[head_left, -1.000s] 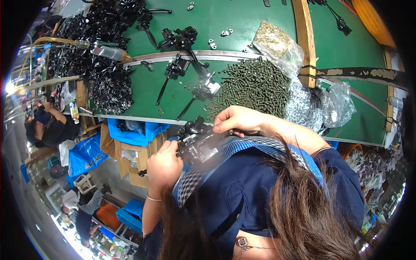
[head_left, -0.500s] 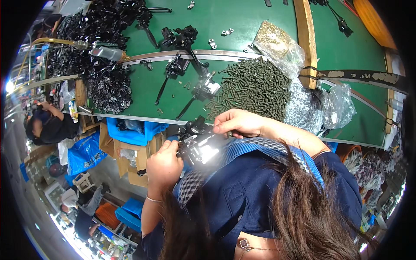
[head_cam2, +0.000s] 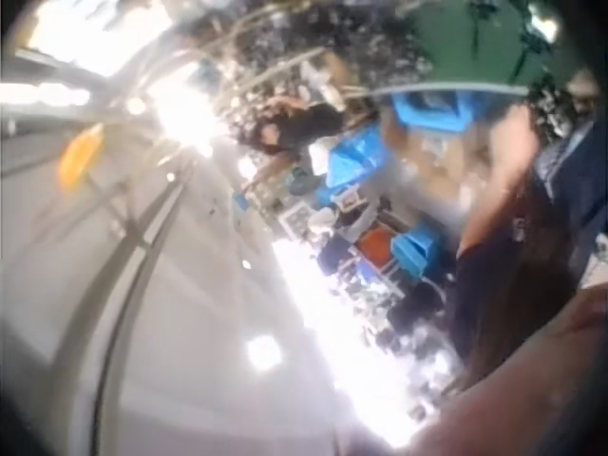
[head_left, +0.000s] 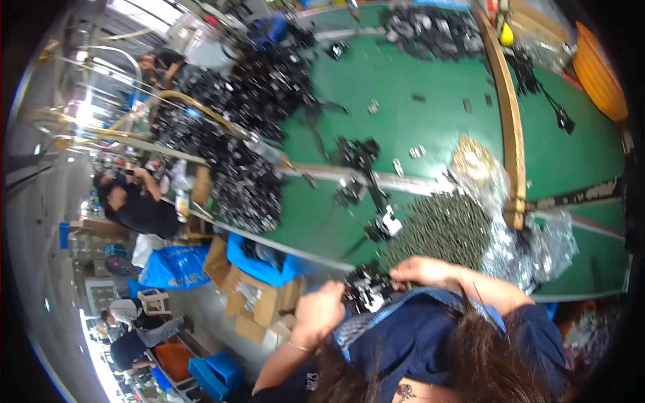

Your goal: The person assembles brake levers by fastening components with a power screwdriver and attaching metal clamps and screws by hand, then places the assembled levers onto the upper workbench.

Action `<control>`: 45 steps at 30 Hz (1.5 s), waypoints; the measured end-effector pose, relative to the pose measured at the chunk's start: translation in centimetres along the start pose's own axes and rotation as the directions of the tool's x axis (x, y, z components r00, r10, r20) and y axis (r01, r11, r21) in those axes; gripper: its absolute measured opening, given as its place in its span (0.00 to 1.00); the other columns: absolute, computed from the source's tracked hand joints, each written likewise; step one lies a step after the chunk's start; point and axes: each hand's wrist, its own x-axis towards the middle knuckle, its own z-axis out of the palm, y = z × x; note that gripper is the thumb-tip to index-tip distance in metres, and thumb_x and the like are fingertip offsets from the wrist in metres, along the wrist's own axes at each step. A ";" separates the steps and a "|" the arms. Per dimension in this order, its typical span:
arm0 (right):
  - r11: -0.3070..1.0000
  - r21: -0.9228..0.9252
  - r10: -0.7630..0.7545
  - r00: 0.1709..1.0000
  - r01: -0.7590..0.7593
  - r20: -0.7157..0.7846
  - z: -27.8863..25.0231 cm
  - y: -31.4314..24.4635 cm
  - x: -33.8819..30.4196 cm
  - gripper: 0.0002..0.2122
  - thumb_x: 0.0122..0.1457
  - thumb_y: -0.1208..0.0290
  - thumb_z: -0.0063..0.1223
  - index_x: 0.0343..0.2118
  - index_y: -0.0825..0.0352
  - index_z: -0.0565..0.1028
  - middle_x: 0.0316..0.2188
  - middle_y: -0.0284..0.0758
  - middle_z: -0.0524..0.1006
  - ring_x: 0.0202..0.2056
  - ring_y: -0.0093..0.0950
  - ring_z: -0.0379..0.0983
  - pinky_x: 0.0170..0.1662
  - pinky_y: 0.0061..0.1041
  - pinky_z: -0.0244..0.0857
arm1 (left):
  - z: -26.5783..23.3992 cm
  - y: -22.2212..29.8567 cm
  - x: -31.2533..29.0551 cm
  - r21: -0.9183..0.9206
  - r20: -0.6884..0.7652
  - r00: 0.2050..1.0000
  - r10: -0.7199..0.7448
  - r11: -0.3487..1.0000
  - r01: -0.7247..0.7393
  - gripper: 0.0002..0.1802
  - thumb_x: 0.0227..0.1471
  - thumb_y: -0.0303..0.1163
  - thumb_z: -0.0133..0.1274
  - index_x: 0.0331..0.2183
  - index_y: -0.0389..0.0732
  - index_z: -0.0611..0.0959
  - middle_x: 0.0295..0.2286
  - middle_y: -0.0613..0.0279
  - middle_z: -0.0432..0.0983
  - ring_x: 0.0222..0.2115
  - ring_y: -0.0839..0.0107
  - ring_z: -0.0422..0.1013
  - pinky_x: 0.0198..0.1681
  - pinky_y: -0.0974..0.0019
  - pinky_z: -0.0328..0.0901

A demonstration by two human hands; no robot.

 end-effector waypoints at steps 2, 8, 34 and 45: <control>0.993 -0.119 -0.018 1.000 0.016 -0.014 0.8 -1.0 -0.9 0.15 0.55 0.55 0.51 0.29 0.65 0.73 0.23 0.24 0.72 0.28 0.15 0.63 0.35 0.16 0.59 | 0.1 0.0 -0.7 -0.007 0.059 0.998 -0.029 1.000 0.029 0.10 0.41 0.29 0.42 0.30 0.41 0.74 0.30 0.54 0.73 0.26 0.51 0.72 0.30 0.50 0.67; 0.985 0.006 -0.171 0.985 0.171 -0.022 0.9 -0.3 -0.9 0.13 0.55 0.60 0.54 0.33 0.67 0.72 0.28 0.26 0.73 0.31 0.15 0.65 0.37 0.16 0.61 | -0.8 0.3 -0.4 0.029 0.060 0.998 0.003 1.000 -0.005 0.10 0.42 0.29 0.43 0.30 0.39 0.73 0.30 0.54 0.72 0.28 0.53 0.72 0.30 0.53 0.68; 0.962 0.014 -0.268 0.956 0.272 -0.118 1.1 0.4 -0.8 0.10 0.49 0.69 0.60 0.29 0.65 0.70 0.24 0.24 0.70 0.30 0.14 0.64 0.34 0.15 0.59 | -0.3 0.3 0.2 -0.030 0.025 0.999 -0.042 0.999 0.043 0.10 0.40 0.28 0.43 0.28 0.41 0.76 0.27 0.54 0.73 0.28 0.52 0.72 0.31 0.51 0.67; 0.391 -0.813 -0.784 0.619 0.430 -0.050 0.2 -0.5 -1.5 0.11 0.45 0.68 0.60 0.29 0.66 0.71 0.23 0.37 0.72 0.24 0.35 0.71 0.28 0.29 0.66 | 3.2 -2.6 5.3 -0.496 0.209 0.937 0.279 0.856 -0.144 0.13 0.39 0.30 0.46 0.30 0.34 0.78 0.30 0.43 0.73 0.31 0.47 0.70 0.35 0.54 0.64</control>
